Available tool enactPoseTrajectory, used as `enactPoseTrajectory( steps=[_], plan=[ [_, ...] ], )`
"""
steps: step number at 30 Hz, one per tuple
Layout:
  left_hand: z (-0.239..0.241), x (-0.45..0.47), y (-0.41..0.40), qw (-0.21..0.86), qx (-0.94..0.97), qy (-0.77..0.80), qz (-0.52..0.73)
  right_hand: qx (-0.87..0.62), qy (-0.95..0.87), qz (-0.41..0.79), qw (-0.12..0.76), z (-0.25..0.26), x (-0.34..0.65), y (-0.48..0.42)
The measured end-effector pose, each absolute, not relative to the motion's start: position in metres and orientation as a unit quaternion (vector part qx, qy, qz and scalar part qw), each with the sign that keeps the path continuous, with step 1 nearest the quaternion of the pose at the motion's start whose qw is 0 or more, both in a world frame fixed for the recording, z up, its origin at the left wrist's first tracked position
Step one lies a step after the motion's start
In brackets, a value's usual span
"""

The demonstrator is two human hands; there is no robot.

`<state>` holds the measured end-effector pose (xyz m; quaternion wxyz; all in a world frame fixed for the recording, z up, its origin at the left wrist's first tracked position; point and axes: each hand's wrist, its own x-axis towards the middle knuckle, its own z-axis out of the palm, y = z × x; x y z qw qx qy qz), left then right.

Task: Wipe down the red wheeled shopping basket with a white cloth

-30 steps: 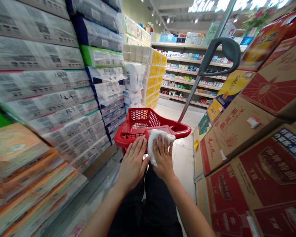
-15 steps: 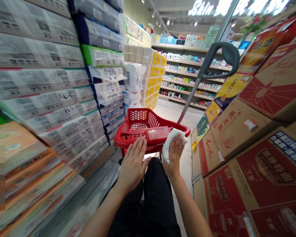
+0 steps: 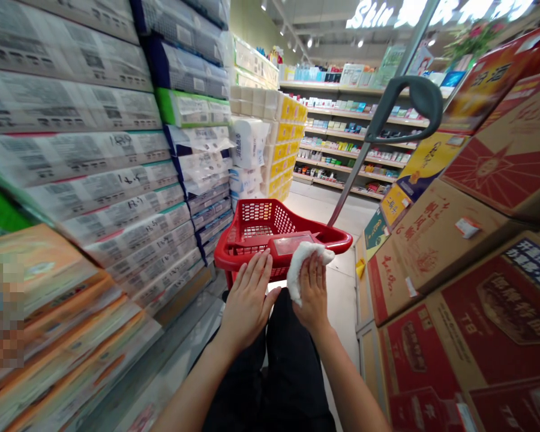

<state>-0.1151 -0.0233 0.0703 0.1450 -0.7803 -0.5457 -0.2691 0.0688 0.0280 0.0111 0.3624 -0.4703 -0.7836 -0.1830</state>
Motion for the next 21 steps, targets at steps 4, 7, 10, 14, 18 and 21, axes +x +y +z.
enactPoseTrajectory(
  steps=[4, 7, 10, 14, 18, 21],
  plan=[
    [0.069, -0.114, -0.023, 0.146, -0.779, -0.548, -0.269, -0.527, -0.737, -0.179, 0.383, 0.012, 0.101, 0.042],
    [0.068, -0.114, -0.022, 0.148, -0.777, -0.545, -0.277, -0.536, -0.730, -0.150, 0.398, 0.016, 0.101, 0.042],
    [0.067, -0.115, -0.021, 0.148, -0.776, -0.542, -0.285, -0.532, -0.725, -0.117, 0.422, 0.021, 0.076, 0.030],
    [0.066, -0.116, -0.021, 0.148, -0.775, -0.543, -0.287, -0.517, -0.747, -0.096, 0.407, 0.022, 0.031, 0.009],
    [0.068, -0.117, -0.022, 0.147, -0.781, -0.542, -0.273, -0.491, -0.779, -0.123, 0.370, 0.016, 0.014, 0.000],
    [0.068, -0.117, -0.022, 0.146, -0.783, -0.543, -0.268, -0.489, -0.788, -0.155, 0.340, 0.010, 0.031, 0.007]
  ],
)
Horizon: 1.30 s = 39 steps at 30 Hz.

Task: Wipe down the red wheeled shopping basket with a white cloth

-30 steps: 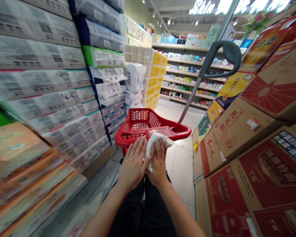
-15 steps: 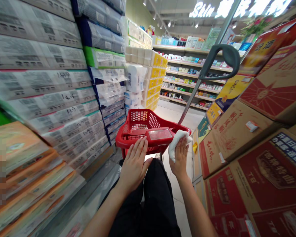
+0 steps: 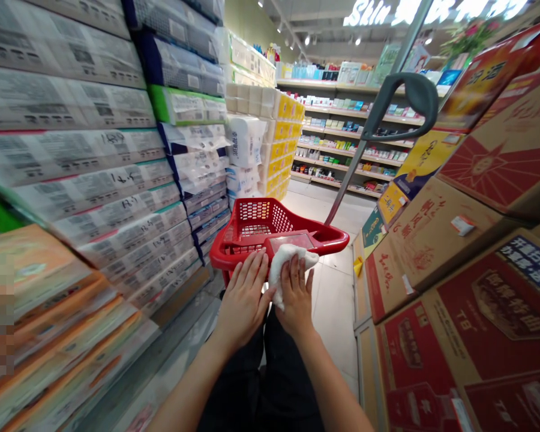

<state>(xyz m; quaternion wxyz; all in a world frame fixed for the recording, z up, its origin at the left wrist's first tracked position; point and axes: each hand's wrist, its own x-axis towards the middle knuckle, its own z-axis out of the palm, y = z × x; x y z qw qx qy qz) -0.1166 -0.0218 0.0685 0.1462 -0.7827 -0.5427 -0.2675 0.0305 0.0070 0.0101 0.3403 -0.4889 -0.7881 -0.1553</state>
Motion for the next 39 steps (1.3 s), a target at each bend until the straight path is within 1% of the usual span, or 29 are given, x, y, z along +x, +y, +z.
enactPoseTrajectory(
  steps=[4, 8, 11, 14, 17, 20, 25, 29, 33, 36, 39],
  plan=[
    [0.069, -0.115, -0.022, 0.141, -0.783, -0.542, -0.271, -0.531, -0.749, -0.183, 0.352, 0.002, 0.070, 0.026],
    [0.069, -0.114, -0.022, 0.142, -0.780, -0.541, -0.282, -0.559, -0.718, -0.177, 0.376, 0.000, 0.097, 0.039],
    [0.068, -0.114, -0.022, 0.146, -0.776, -0.538, -0.293, -0.574, -0.701, -0.140, 0.400, 0.006, 0.090, 0.037],
    [0.066, -0.115, -0.021, 0.151, -0.774, -0.539, -0.295, -0.580, -0.691, -0.100, 0.420, 0.014, 0.061, 0.022],
    [0.065, -0.117, -0.021, 0.154, -0.774, -0.541, -0.290, -0.554, -0.730, -0.092, 0.389, 0.019, 0.030, 0.005],
    [0.065, -0.118, -0.021, 0.156, -0.778, -0.540, -0.281, -0.523, -0.767, -0.110, 0.354, 0.019, 0.014, -0.005],
    [0.067, -0.116, -0.021, 0.152, -0.780, -0.542, -0.274, -0.506, -0.783, -0.164, 0.324, 0.010, 0.037, 0.005],
    [0.068, -0.115, -0.021, 0.151, -0.781, -0.540, -0.274, -0.547, -0.743, -0.177, 0.343, 0.002, 0.081, 0.025],
    [0.067, -0.114, -0.021, 0.154, -0.780, -0.540, -0.277, -0.606, -0.698, -0.134, 0.357, 0.008, 0.105, 0.034],
    [0.065, -0.115, -0.020, 0.157, -0.777, -0.540, -0.282, -0.614, -0.694, -0.096, 0.364, 0.019, 0.091, 0.025],
    [0.064, -0.116, -0.020, 0.159, -0.777, -0.539, -0.282, -0.581, -0.722, -0.091, 0.364, 0.027, 0.055, 0.008]
  ],
)
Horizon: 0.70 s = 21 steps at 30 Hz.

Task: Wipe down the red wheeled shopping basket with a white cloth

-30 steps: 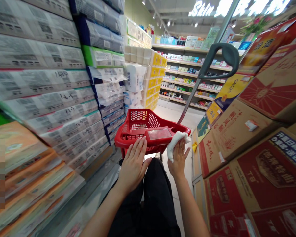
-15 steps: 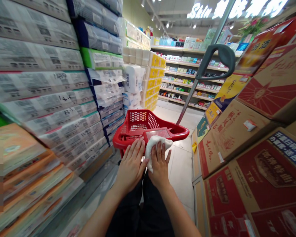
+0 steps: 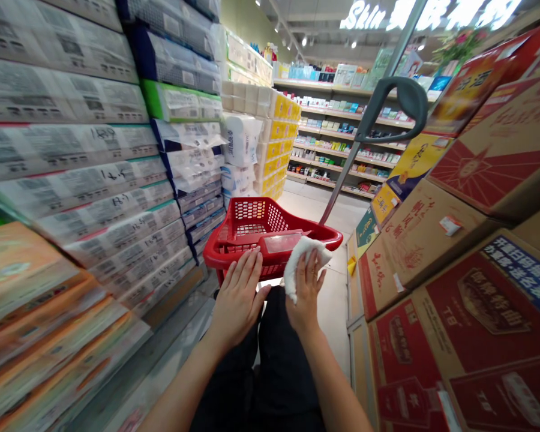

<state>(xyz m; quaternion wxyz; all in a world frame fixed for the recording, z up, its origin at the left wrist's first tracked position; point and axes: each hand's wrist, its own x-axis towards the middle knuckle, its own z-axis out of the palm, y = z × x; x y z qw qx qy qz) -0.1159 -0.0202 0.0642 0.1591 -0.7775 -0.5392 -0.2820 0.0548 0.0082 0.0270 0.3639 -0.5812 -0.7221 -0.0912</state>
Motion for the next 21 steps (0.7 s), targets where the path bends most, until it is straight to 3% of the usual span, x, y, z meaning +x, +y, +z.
enactPoseTrajectory(
  steps=[5, 10, 21],
  plan=[
    [0.065, -0.119, -0.021, 0.156, -0.782, -0.539, -0.271, -0.518, -0.780, -0.108, 0.335, 0.026, 0.011, -0.008],
    [0.067, -0.119, -0.021, 0.151, -0.785, -0.535, -0.274, -0.508, -0.790, -0.140, 0.312, 0.018, 0.037, 0.001],
    [0.066, -0.116, -0.021, 0.150, -0.782, -0.535, -0.283, -0.598, -0.704, -0.094, 0.373, 0.018, 0.097, 0.021]
  ],
)
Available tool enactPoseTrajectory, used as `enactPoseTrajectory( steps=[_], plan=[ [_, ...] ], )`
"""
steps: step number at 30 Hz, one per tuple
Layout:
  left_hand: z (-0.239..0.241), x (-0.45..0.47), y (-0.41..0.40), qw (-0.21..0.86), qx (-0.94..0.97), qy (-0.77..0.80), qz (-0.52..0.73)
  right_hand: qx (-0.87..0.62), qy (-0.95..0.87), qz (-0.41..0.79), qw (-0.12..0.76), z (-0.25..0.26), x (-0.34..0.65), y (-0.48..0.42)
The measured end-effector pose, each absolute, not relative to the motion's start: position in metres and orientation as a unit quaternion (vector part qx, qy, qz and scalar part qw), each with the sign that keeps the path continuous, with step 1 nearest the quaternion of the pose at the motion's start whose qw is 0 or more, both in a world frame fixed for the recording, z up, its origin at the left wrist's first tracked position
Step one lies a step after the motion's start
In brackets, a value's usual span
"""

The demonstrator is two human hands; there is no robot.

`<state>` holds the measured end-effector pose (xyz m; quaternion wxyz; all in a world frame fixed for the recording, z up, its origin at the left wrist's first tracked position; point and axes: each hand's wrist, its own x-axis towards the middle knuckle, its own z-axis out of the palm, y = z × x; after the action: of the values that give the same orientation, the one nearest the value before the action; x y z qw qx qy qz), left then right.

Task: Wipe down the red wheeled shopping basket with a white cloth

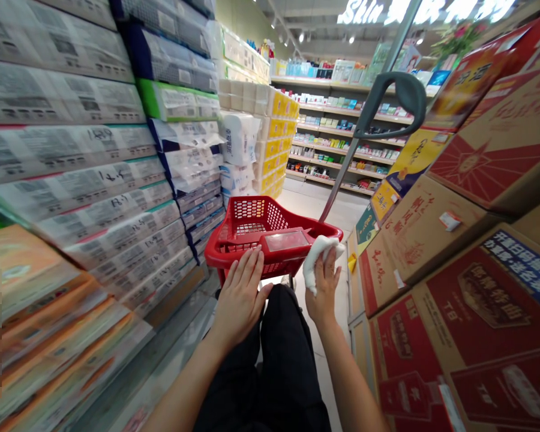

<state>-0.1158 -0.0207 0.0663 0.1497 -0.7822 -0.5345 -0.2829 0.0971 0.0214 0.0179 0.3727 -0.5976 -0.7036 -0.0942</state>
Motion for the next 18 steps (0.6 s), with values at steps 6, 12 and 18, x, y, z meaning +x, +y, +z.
enactPoseTrajectory(
  steps=[6, 12, 18],
  plan=[
    [0.065, -0.118, -0.021, 0.149, -0.782, -0.537, -0.279, -0.523, -0.768, -0.098, 0.357, 0.026, 0.030, -0.003],
    [0.066, -0.119, -0.020, 0.146, -0.785, -0.535, -0.276, -0.500, -0.790, -0.147, 0.322, 0.022, 0.027, -0.002],
    [0.068, -0.116, -0.021, 0.138, -0.784, -0.536, -0.280, -0.533, -0.762, -0.170, 0.325, 0.018, 0.079, 0.013]
  ],
)
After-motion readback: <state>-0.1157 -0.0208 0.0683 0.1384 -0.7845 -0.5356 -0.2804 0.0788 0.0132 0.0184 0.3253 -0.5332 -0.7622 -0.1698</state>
